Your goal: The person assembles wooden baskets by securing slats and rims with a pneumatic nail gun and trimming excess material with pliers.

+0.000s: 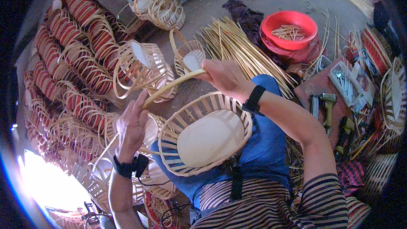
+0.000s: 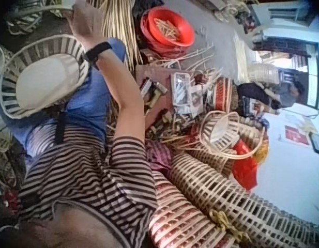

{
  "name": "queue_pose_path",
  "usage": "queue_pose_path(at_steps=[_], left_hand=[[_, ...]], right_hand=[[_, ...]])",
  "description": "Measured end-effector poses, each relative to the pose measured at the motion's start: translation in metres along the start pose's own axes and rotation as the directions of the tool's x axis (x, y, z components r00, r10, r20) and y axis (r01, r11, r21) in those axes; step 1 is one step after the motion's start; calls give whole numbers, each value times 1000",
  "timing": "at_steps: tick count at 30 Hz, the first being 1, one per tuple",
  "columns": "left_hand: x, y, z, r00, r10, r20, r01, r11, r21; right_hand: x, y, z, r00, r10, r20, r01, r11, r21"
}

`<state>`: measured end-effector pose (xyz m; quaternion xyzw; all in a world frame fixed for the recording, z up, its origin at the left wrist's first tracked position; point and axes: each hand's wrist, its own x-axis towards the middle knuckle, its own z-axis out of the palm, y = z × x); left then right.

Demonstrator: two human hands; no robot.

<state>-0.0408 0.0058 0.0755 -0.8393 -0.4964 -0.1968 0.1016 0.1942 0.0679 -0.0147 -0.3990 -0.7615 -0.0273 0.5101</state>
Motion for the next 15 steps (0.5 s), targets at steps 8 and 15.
queue_pose_path(at_steps=[8, 15], left_hand=[[12, 27, 13, 997, 51, -61, -53, 998, -27], [6, 32, 6, 996, -37, -83, 39, 999, 22]], right_hand=[[2, -16, -3, 970, 125, 208, -144, 986, 79], [-61, 32, -50, 892, 446, -74, -409, 866, 288]])
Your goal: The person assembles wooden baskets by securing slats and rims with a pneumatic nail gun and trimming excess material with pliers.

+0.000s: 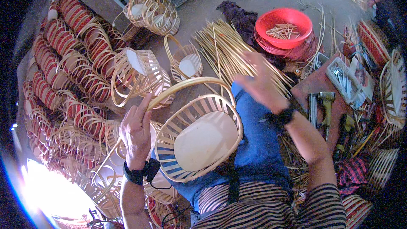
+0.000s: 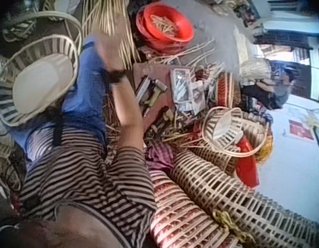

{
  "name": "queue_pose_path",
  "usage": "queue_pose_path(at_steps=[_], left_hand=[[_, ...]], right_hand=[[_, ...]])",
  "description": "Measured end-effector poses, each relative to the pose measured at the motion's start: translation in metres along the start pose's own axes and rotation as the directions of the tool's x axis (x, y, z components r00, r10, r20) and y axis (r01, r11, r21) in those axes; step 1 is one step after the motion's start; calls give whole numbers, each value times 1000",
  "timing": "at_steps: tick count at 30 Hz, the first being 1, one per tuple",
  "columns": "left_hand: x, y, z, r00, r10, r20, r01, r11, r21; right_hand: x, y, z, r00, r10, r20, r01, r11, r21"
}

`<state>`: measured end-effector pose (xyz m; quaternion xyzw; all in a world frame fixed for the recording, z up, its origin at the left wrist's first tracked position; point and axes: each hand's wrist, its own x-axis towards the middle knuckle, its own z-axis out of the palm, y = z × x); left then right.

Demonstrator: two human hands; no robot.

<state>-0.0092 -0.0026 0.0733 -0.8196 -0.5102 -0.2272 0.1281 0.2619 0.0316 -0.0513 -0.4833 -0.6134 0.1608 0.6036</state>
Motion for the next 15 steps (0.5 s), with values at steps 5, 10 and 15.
queue_pose_path(at_steps=[5, 10, 15], left_hand=[[-1, -6, -4, 999, 6, -34, -6, 1000, -17], [-1, -8, -1, 1000, 3, -20, -3, 1000, -13], [3, -7, 2, 1000, 8, -13, -9, 997, -73]], right_hand=[[-127, 116, -140, 887, 261, -381, -449, 293, -844], [-180, 155, -192, 539, 690, -483, -693, 37, -720], [-166, 154, -199, 560, 701, -442, -736, 175, -654]])
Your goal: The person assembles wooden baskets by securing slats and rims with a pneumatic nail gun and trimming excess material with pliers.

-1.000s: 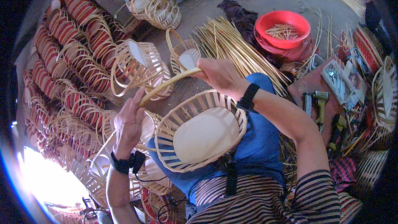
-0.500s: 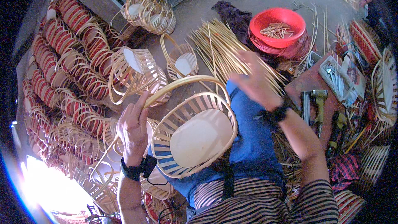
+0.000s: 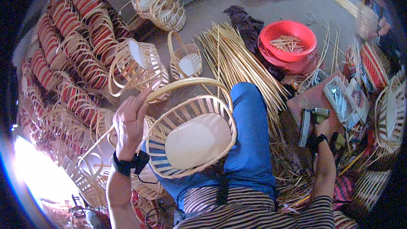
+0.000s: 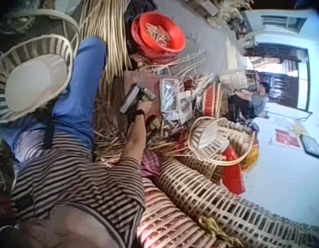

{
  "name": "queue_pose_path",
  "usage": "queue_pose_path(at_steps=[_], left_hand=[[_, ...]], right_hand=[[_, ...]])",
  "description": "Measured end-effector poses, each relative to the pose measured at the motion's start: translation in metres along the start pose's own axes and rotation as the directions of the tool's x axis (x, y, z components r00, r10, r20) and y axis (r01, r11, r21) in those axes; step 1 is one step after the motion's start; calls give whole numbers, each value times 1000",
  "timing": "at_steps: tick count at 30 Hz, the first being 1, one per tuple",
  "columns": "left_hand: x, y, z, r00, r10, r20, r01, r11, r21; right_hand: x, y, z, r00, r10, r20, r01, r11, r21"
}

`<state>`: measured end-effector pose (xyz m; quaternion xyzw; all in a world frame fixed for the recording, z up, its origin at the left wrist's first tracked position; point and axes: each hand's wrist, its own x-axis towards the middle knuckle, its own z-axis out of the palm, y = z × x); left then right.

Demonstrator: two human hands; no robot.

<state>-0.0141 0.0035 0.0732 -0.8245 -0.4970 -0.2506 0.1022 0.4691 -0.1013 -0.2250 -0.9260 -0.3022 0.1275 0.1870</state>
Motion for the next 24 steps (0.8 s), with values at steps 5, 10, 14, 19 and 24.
queue_pose_path(at_steps=[5, 10, 14, 19, 24], left_hand=[[4, -1, 4, 999, 34, -13, -34, 999, -2], [9, 0, 10, 1000, 24, -18, -25, 998, -51], [10, -3, 17, 997, 31, -64, -33, 999, -31], [11, 0, 14, 1000, -8, -16, 7, 1000, -16], [10, 0, 12, 1000, 8, -30, -8, 1000, -11]], right_hand=[[-30, -54, -36, 984, -174, 32, 149, 915, 375], [-97, -129, -86, 889, -427, 162, 136, 586, 799], [-155, -187, -118, 753, -621, 219, 66, 402, 913], [-199, -234, -113, 672, -723, 161, 60, 270, 961], [-209, -251, -101, 624, -765, 159, 19, 218, 976]])
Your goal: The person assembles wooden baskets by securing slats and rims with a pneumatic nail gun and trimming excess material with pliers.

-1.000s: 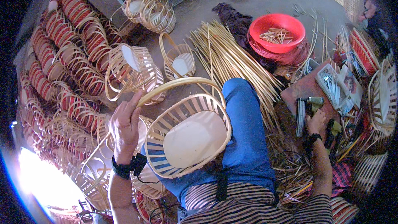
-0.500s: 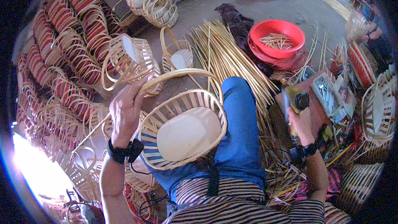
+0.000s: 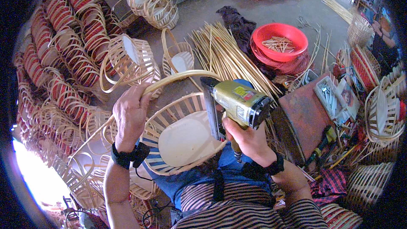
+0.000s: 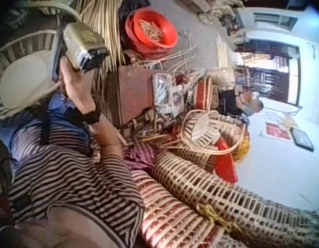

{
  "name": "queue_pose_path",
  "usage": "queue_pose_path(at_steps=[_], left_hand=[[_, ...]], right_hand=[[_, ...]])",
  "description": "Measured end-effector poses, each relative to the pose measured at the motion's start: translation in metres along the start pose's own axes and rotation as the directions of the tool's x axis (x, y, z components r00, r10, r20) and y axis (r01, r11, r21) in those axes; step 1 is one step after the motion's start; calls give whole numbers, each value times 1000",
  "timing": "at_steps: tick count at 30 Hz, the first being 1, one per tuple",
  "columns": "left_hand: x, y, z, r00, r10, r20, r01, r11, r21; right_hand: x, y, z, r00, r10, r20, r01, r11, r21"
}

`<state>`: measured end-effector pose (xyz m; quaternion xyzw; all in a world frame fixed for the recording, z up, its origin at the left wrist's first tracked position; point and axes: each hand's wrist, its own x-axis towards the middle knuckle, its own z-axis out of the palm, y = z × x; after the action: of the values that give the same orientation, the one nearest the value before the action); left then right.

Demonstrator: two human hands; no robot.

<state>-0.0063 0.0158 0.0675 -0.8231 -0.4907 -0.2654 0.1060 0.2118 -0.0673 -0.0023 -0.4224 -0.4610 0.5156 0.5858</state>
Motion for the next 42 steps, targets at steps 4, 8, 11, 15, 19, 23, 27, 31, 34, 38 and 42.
queue_pose_path(at_steps=[4, 8, 11, 15, 19, 23, 27, 31, 34, 38, 42], left_hand=[[-1, 3, -1, 1000, -11, -4, 11, 1000, -15], [0, 6, 0, 1000, -8, -7, 7, 1000, -19], [0, 7, 0, 1000, -2, -6, 2, 1000, -11], [-1, 9, -1, 1000, -5, 4, 5, 1000, -16], [1, 12, -4, 996, -58, 63, 63, 995, -75], [8, 12, 1, 998, -11, 60, 18, 993, -119], [13, 16, 0, 994, -33, 102, 50, 984, -171], [17, 12, 2, 996, 1, 87, 13, 987, -163], [16, 18, 3, 995, -13, 96, 28, 986, -164], [17, 17, 4, 994, -14, 105, 33, 984, -178], [18, 18, 4, 997, -5, 82, 19, 985, -172]], right_hand=[[3, 3, 4, 1000, -7, -22, 8, 1000, 27], [4, -1, 3, 999, -25, -32, 25, 1000, 4], [5, 1, 3, 999, 1, -50, 0, 999, 35], [4, 1, 7, 995, -24, -96, 30, 998, 64], [-1, -2, 6, 998, 24, -55, -19, 996, 83], [-12, -9, 20, 998, -19, 51, 25, 994, -110], [-12, 9, 33, 949, -292, 120, 315, 863, -394], [-7, 10, 41, 909, -384, 164, 417, 811, -411], [-3, 10, 41, 868, -453, 204, 489, 710, -507], [0, 8, 41, 830, -513, 217, 541, 651, -532], [0, 11, 41, 840, -503, 202, 528, 675, -516]])
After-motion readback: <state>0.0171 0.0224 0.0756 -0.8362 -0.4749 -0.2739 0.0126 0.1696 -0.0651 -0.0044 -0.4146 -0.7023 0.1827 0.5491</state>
